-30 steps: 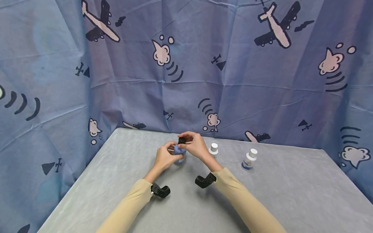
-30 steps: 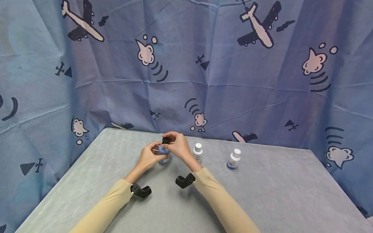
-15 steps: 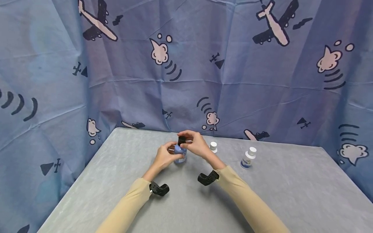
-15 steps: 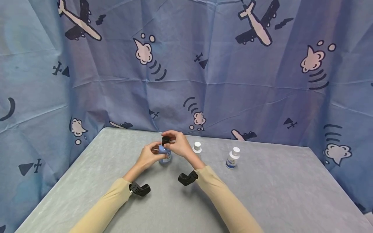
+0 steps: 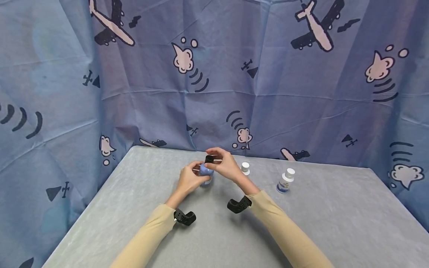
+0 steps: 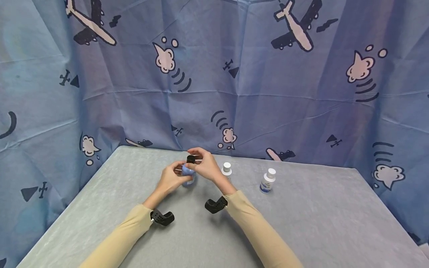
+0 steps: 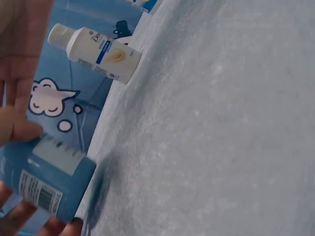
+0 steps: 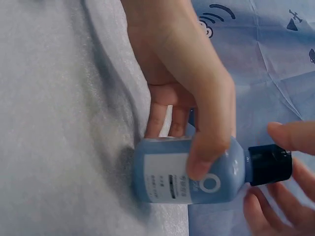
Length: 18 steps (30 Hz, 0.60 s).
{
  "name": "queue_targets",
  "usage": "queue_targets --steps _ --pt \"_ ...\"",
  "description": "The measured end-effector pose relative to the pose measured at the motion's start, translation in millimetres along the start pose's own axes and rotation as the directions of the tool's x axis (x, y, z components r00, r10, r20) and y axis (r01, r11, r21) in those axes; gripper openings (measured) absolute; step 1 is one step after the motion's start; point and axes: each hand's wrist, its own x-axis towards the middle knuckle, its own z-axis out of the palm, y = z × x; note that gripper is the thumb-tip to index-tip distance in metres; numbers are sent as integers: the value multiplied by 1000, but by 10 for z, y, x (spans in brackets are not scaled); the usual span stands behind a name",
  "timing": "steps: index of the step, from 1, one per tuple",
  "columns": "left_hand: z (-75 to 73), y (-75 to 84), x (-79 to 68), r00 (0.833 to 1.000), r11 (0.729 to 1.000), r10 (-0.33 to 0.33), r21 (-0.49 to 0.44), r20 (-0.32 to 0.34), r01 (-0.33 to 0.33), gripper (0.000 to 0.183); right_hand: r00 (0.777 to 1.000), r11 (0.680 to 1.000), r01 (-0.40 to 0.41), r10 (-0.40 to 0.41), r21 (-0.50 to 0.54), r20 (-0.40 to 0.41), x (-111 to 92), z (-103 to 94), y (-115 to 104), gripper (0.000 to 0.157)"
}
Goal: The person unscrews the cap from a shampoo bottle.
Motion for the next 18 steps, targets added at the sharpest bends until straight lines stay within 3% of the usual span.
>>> queue_targets --steps 8,18 --pt "49 36 -5 988 997 12 82 -154 0 49 973 988 -143 129 -64 -191 -1 79 -36 46" --pt "76 36 0 982 997 7 81 -188 8 47 961 979 -170 140 -112 -238 7 141 -71 41"
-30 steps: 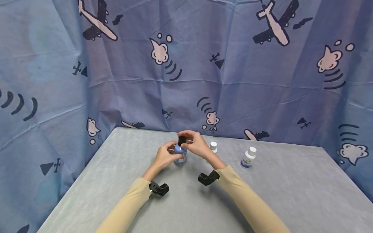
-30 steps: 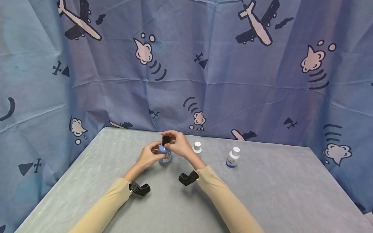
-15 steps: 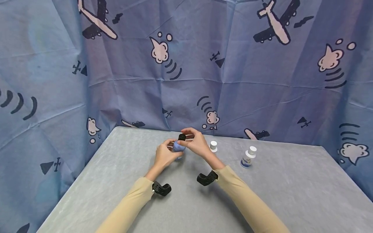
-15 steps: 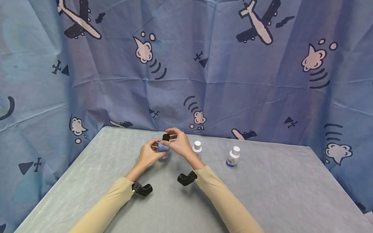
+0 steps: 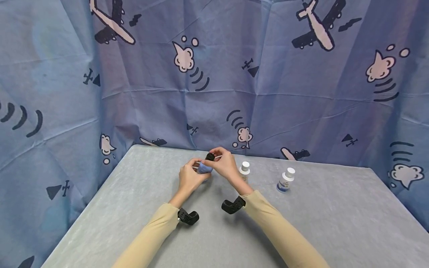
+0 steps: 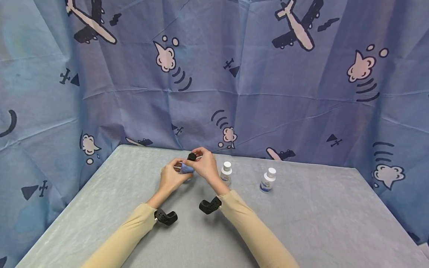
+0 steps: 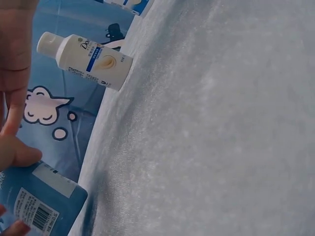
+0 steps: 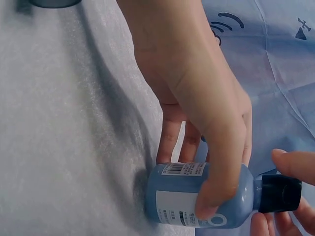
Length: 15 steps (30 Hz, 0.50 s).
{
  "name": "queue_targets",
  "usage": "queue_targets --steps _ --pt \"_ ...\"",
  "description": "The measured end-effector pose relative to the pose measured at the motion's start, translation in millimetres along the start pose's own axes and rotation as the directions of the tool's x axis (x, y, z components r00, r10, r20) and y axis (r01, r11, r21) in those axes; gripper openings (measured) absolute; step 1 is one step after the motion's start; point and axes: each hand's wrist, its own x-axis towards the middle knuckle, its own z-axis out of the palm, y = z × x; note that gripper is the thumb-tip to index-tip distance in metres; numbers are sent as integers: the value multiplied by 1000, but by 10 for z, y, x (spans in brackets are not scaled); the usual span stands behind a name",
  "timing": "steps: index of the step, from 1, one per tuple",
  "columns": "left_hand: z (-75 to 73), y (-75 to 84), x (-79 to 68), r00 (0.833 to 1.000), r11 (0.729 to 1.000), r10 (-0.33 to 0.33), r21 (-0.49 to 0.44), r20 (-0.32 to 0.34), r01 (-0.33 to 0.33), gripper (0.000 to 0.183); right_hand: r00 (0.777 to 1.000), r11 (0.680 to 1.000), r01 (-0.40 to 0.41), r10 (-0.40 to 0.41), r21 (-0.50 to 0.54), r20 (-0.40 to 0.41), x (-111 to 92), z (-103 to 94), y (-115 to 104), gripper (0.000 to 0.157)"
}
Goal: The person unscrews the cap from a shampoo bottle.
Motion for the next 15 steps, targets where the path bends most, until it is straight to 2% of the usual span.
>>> queue_targets --steps 7,15 --pt "-5 -26 -2 999 1000 23 -15 34 -22 48 1000 1000 25 -25 8 -12 16 16 11 37" --pt "-52 -62 -3 990 998 -2 -63 139 11 52 997 998 69 -68 -3 42 30 -5 3 34"
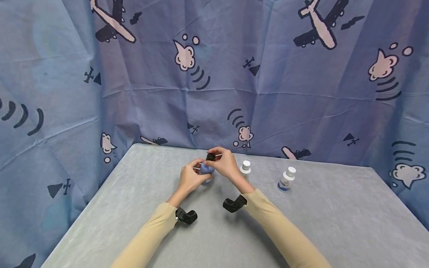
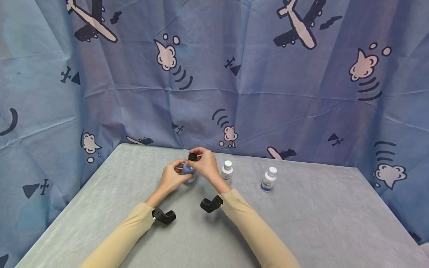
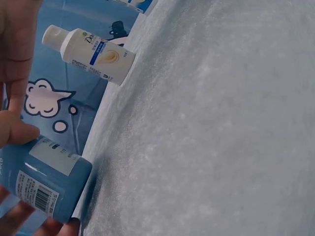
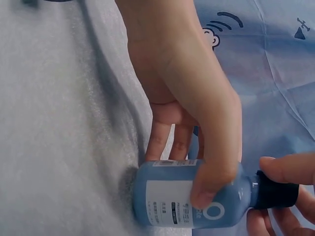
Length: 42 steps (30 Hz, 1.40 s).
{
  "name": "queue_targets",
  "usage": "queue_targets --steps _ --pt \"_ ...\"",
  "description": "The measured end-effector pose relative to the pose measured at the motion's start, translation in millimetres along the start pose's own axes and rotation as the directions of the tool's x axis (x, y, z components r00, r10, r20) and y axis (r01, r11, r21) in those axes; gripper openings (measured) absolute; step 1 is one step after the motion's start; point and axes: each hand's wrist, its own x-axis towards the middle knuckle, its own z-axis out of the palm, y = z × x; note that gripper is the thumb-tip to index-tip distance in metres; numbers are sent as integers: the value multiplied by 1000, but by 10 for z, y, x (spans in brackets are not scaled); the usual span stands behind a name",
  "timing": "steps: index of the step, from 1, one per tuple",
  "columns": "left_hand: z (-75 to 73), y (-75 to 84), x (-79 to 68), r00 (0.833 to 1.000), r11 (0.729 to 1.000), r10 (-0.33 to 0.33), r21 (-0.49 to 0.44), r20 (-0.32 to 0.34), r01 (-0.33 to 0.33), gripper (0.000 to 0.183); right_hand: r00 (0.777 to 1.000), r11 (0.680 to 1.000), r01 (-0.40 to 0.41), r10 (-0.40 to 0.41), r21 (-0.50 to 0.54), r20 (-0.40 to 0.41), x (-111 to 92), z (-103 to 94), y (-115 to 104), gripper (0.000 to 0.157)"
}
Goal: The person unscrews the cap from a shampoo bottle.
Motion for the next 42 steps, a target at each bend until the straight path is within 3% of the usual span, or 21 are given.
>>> queue_targets --steps 9,19,23,30,42 --pt "-33 -8 34 997 998 4 -55 75 0 54 997 999 30 -32 29 72 10 -78 -21 37" --pt "3 68 -12 998 998 -59 -19 -19 59 52 981 990 92 -109 109 159 5 -92 0 40" --pt "31 87 -17 995 998 -61 -5 -80 61 51 990 992 59 -72 116 118 1 -78 8 43" --pt "76 106 -14 984 997 -49 48 -172 58 49 999 998 -44 44 34 -5 -19 -35 -7 44" --pt "78 83 -15 988 999 -8 45 -155 16 48 999 1000 -21 21 6 -33 -16 -14 -4 35"
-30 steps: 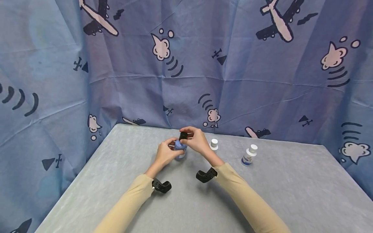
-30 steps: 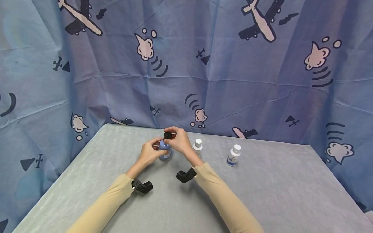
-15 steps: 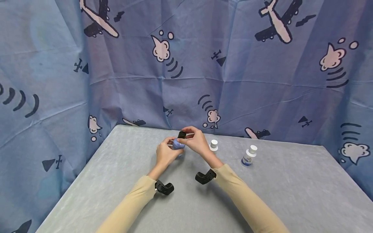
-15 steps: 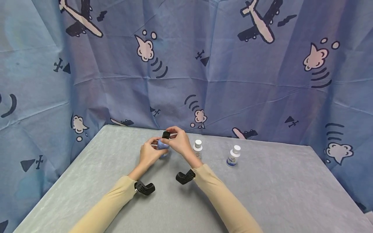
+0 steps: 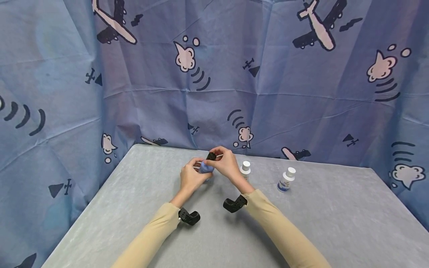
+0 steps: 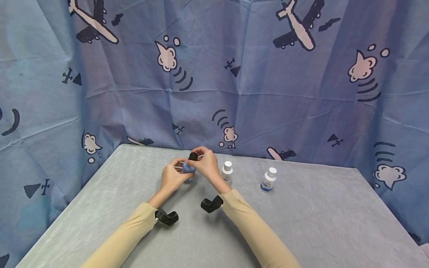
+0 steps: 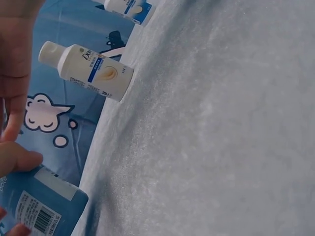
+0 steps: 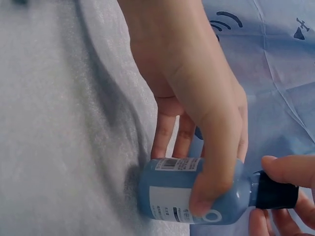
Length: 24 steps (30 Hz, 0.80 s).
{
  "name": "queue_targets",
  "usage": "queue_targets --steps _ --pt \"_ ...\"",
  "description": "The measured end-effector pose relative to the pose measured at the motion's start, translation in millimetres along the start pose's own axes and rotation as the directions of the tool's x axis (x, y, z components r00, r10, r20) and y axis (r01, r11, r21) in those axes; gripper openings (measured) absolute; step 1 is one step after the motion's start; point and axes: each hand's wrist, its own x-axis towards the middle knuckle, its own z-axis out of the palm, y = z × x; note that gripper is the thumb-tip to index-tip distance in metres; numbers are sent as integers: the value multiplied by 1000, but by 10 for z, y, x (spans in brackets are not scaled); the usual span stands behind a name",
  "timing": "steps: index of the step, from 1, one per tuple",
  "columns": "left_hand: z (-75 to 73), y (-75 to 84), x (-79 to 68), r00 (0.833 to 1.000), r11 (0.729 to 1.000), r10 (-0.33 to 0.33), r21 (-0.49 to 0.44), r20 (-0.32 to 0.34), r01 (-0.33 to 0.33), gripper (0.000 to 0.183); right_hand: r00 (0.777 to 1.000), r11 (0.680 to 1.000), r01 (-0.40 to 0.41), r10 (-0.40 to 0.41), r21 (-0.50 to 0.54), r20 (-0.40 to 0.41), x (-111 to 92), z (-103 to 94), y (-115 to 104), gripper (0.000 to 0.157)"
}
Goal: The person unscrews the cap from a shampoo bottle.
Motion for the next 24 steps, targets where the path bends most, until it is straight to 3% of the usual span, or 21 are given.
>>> queue_targets --steps 13,24 --pt "-53 -54 9 999 1000 16 3 47 -16 50 996 999 53 -53 0 77 19 -7 -6 33" --pt "-116 -85 3 990 998 -3 -57 140 12 53 980 994 105 -110 41 168 13 -31 -26 37"
